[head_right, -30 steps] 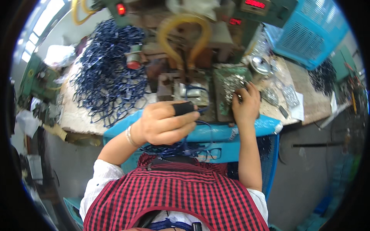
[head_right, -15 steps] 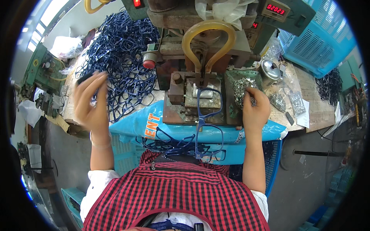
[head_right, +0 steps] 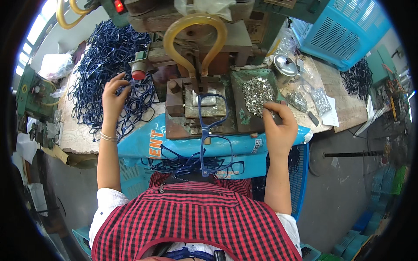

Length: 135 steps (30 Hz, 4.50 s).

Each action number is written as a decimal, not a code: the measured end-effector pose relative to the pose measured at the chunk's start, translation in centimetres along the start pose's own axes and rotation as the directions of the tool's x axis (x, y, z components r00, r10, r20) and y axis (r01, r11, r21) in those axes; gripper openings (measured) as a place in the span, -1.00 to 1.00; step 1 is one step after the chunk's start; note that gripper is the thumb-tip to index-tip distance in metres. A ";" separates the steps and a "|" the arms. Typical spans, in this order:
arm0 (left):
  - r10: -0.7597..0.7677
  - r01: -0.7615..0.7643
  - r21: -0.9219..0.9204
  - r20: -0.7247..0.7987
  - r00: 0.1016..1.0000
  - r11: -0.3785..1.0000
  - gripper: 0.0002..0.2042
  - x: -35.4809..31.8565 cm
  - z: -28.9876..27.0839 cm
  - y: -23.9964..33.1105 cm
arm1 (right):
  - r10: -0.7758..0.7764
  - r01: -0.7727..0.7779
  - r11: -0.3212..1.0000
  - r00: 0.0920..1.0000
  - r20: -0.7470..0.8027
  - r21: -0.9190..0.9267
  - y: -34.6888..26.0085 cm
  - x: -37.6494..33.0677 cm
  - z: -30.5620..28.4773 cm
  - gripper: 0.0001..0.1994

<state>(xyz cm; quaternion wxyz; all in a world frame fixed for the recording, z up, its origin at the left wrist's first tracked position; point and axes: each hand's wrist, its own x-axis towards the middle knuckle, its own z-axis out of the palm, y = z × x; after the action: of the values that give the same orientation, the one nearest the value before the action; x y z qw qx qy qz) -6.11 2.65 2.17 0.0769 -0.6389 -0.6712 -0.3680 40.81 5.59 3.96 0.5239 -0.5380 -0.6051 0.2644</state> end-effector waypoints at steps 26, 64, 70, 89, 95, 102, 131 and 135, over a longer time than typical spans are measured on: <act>0.036 -0.349 -0.818 -0.375 0.926 0.457 -0.86 2.4 -4.5 19.5 | -0.034 -0.176 0.828 0.932 0.360 0.533 -9.3 0.1 6.0 -0.57; 0.057 -0.255 0.445 0.412 0.910 0.858 -0.68 -0.4 -4.7 -1.0 | 0.079 -0.081 0.997 0.993 0.086 0.017 1.7 3.4 4.7 -0.80; -0.031 0.012 0.092 0.209 0.977 0.996 -0.72 -2.3 -1.7 -2.6 | -0.116 0.087 0.970 0.986 -0.118 -0.227 3.0 0.2 0.0 -0.89; -0.325 -0.140 -0.942 -0.241 0.914 0.306 -0.91 -0.7 -2.1 11.5 | 0.033 -0.282 0.797 0.904 0.427 0.534 -8.5 2.8 7.6 -0.48; 0.007 -0.300 -0.846 -0.331 0.944 0.440 -0.86 3.4 -3.9 16.9 | 0.102 -0.417 0.614 0.884 0.457 0.670 -10.2 1.4 8.6 -0.49; 0.074 -0.352 -0.843 -0.354 0.932 0.406 -0.86 2.2 -3.9 18.4 | -0.005 -0.200 0.784 0.944 0.329 0.588 -11.2 -0.2 7.3 -0.54; 0.228 -0.165 0.319 -0.170 0.959 0.933 -0.78 -2.1 -11.3 11.5 | -0.115 0.118 0.988 0.993 0.038 -0.101 0.9 2.9 3.5 -0.87; -0.043 -0.109 0.577 0.243 0.969 0.810 -0.59 -3.6 -6.1 4.4 | -0.072 0.075 0.996 0.994 0.085 -0.044 1.2 3.9 4.8 -0.86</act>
<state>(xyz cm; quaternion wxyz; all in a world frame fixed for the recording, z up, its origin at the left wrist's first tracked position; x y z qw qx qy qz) -3.67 -4.20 6.24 0.1933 -0.6359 -0.7447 -0.0604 37.35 10.74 2.76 0.4947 -0.5160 -0.6519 0.2530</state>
